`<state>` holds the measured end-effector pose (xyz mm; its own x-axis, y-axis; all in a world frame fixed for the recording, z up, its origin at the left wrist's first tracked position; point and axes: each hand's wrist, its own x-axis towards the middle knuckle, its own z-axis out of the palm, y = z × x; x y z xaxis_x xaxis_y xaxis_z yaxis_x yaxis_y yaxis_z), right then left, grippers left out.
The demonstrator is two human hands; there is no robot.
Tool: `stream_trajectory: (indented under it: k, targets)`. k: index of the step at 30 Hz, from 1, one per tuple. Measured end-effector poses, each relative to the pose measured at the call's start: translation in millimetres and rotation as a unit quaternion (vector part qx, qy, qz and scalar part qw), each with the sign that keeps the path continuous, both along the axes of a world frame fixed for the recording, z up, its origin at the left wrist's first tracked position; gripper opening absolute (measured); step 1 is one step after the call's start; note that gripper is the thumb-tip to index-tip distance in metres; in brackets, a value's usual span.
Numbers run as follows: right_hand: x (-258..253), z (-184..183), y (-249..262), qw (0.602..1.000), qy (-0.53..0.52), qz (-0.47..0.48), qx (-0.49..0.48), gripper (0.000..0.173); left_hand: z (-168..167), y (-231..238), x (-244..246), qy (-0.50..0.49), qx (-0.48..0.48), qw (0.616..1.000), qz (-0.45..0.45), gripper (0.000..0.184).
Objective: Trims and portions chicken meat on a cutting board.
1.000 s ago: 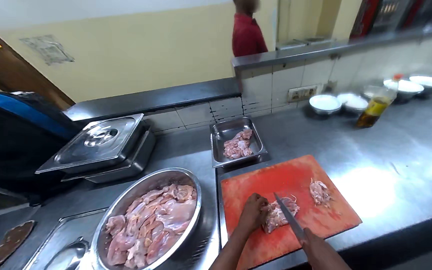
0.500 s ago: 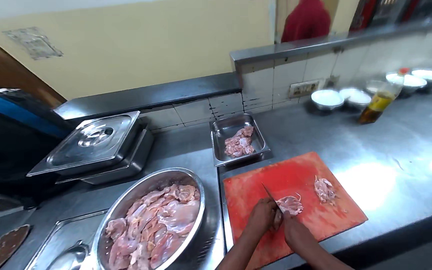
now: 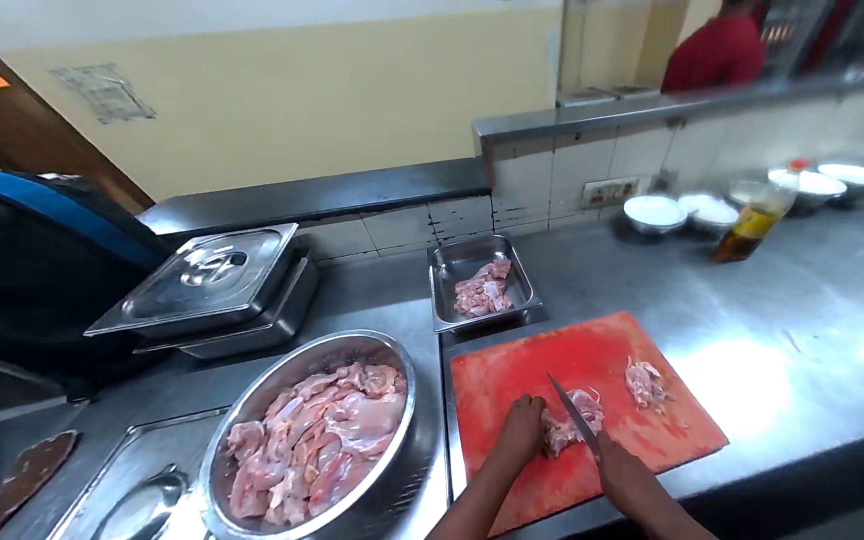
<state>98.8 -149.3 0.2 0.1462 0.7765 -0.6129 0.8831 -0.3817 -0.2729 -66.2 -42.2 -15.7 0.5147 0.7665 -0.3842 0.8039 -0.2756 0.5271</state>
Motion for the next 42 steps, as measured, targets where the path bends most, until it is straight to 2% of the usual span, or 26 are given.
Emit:
stream_trajectory:
  k: [3,5,10,14,20,22,24,27,29,33,35,38,42]
  targets:
    - [-3,-4,-5,1.000,0.011,-0.015,0.011,0.045,-5,-9,4,-0.042,0.070,0.997,-0.012,0.037]
    - [-2,-1,-6,1.000,0.014,-0.018,0.009,0.046,-7,-16,9,-0.024,0.089,0.994,-0.053,0.034]
    - [-3,11,-41,0.999,0.033,0.001,0.000,0.041,-4,-12,10,0.027,0.071,0.992,-0.103,0.035]
    - [-5,13,-67,0.999,0.033,-0.019,-0.027,0.041,-6,-9,10,0.015,0.049,0.993,-0.105,0.033]
    - [-20,-2,0,1.000,0.022,-0.004,0.003,0.041,-7,-9,11,0.014,0.038,0.992,-0.119,0.032]
    - [-11,-5,11,0.999,0.030,-0.011,0.016,0.040,-5,-8,9,0.022,0.035,0.992,-0.123,0.032]
    - [10,-6,11,0.999,0.027,-0.026,0.019,0.046,-5,-6,3,-0.010,0.032,0.994,-0.109,0.033]
    - [38,-5,6,0.998,0.019,-0.045,0.026,0.048,-5,-3,-12,-0.100,0.017,0.995,-0.003,0.055]
    - [43,-3,2,0.994,0.045,-0.086,0.049,0.047,-1,2,-16,-0.042,0.011,0.998,0.053,0.060]
    - [39,-1,-18,0.966,0.169,-0.183,0.070,0.044,3,5,2,0.094,-0.032,0.995,-0.006,0.063]
    - [34,2,-31,0.948,0.233,-0.209,0.057,0.041,9,8,9,0.071,-0.060,0.995,-0.028,0.057]
    - [35,1,-48,0.923,0.290,-0.245,0.061,0.038,31,16,3,-0.053,-0.081,0.995,0.027,0.044]
    - [42,2,-59,0.909,0.311,-0.269,0.067,0.038,77,15,-4,-0.071,0.027,0.996,0.044,0.041]
